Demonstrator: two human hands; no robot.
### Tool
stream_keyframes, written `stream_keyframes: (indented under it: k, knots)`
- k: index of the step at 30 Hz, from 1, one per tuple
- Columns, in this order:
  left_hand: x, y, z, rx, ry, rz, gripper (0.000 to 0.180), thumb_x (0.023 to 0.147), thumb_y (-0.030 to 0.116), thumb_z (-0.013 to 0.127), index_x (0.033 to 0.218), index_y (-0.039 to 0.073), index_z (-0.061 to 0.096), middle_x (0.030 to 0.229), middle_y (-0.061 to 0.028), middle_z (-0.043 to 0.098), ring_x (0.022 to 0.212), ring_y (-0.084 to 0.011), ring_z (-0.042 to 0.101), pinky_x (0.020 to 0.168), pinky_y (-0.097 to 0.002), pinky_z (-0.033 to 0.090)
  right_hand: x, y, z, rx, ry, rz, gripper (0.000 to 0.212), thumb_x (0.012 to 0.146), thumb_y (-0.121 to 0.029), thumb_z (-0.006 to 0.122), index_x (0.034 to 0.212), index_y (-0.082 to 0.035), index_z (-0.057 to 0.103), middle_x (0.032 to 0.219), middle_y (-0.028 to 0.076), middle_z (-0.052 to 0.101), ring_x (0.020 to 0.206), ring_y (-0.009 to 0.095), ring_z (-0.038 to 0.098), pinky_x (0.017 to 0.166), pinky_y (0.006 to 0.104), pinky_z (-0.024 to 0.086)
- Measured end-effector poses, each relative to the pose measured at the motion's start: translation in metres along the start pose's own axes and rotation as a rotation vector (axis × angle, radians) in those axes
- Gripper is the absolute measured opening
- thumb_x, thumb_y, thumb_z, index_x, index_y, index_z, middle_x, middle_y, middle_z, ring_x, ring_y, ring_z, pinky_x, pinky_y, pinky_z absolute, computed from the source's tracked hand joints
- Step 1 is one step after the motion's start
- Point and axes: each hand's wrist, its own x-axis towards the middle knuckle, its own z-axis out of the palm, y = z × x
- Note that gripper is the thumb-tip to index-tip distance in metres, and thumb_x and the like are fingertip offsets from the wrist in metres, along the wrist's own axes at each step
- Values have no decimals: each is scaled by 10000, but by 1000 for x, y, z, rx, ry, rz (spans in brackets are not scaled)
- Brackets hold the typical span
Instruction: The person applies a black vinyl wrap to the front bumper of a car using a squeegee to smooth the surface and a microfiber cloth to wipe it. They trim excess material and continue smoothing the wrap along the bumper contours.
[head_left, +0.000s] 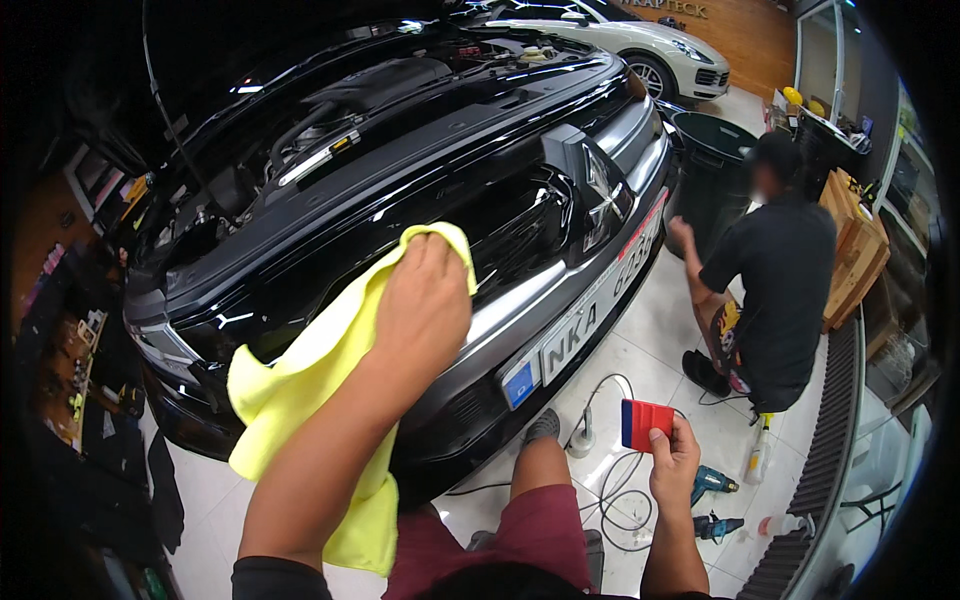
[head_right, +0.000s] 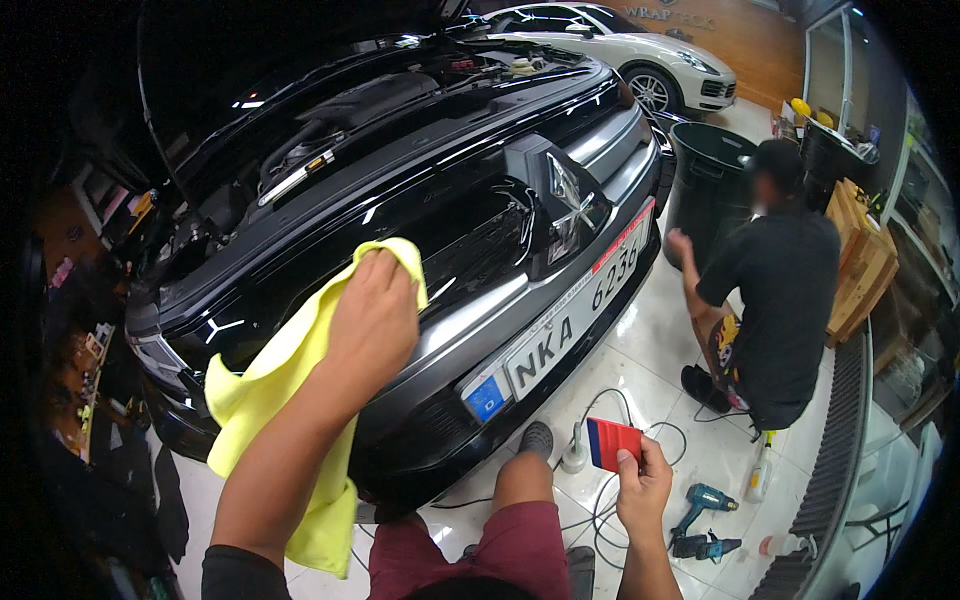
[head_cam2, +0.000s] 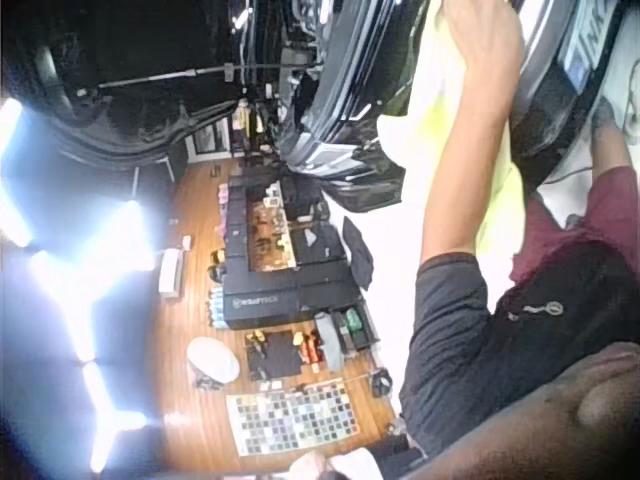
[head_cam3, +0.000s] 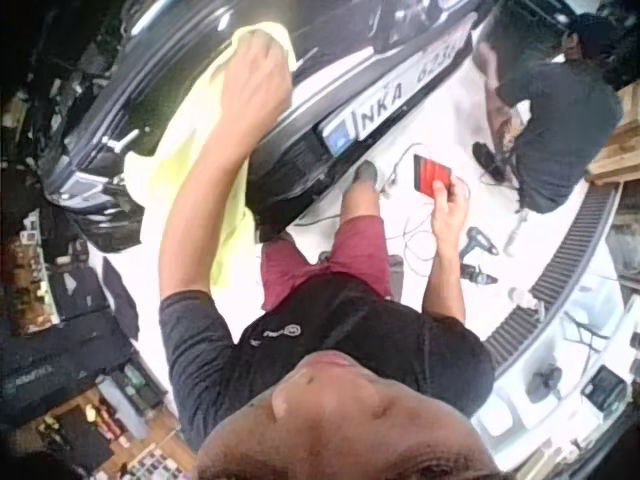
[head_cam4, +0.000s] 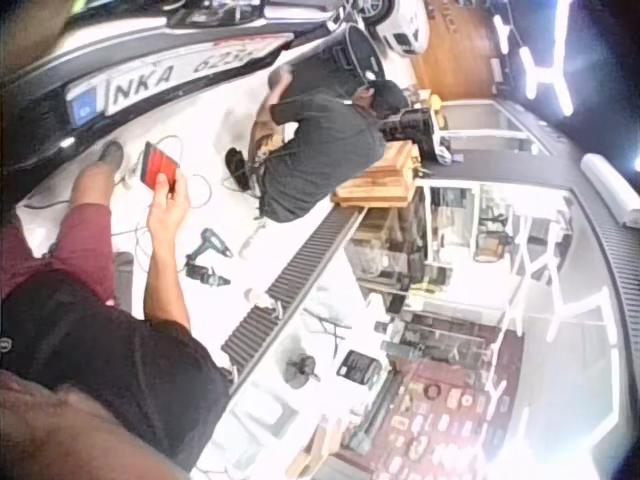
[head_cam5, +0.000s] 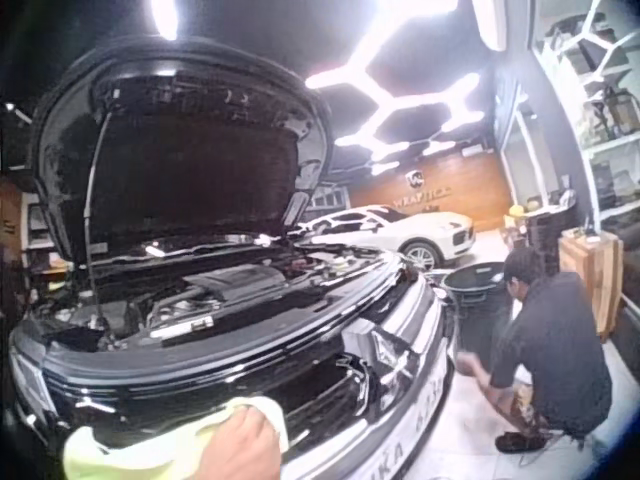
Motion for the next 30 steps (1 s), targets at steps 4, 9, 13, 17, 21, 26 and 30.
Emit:
stream_keyframes:
  k: [4, 9, 13, 17, 21, 26, 30]
  knots:
    - [44, 26, 44, 142, 20, 58, 144, 751, 82, 633, 832, -29, 677, 941, -209, 616, 975, -333, 574, 920, -420, 469, 20, 19, -14, 166, 9, 40, 198, 961, -23, 604, 1151, 27, 630, 1034, 59, 682, 933, 106, 609, 873, 247, 477]
    - [77, 82, 90, 97, 103, -90, 278, 819, 144, 572, 949, -60, 710, 1051, -232, 621, 1070, -376, 557, 955, -470, 445, 47, 17, -21, 356, 65, 31, 217, 971, -25, 584, 1187, -11, 589, 1100, 55, 658, 996, 134, 621, 941, 292, 483]
    - [40, 81, 55, -26, 147, -48, 299, 830, 120, 581, 1059, -58, 656, 1065, -215, 625, 1123, -354, 561, 976, -443, 446, 91, -7, -30, 547, -12, -56, 320, 981, -37, 566, 1297, -14, 518, 1252, 92, 607, 1168, 170, 570, 1054, 327, 411]
    - [-69, 116, 6, -1019, -271, -364, 161, 963, 117, 481, 931, -6, 580, 867, -252, 654, 816, -446, 650, 742, -533, 502, 125, -79, 15, 507, -103, -295, 369, 990, -44, 561, 1344, 19, 476, 1313, 111, 584, 1214, 189, 562, 1071, 347, 405]
    - [-211, 232, 46, -1675, -601, -273, 269, 970, 184, 540, 1122, -17, 633, 989, -290, 656, 930, -444, 656, 825, -500, 514, 123, -154, 122, -72, -255, -620, 218, 936, 57, 554, 1126, -11, 638, 1051, 73, 669, 993, 162, 628, 908, 299, 483]
    - [-330, 270, 129, -1581, -1011, 187, 332, 950, 243, 573, 1136, -5, 693, 963, -282, 697, 888, -457, 667, 809, -488, 514, 118, -190, 205, -632, -273, -1156, 342, 782, 127, 589, 1084, -20, 656, 1046, 141, 695, 953, 340, 640, 840, 417, 466]
    - [-349, 209, 132, -1550, -1027, 201, 324, 970, 298, 540, 995, 11, 688, 913, -240, 687, 866, -418, 660, 803, -511, 508, 95, -188, 224, -792, -190, -1222, 370, 726, 92, 617, 1076, -20, 667, 1055, 140, 695, 934, 347, 633, 831, 428, 457]
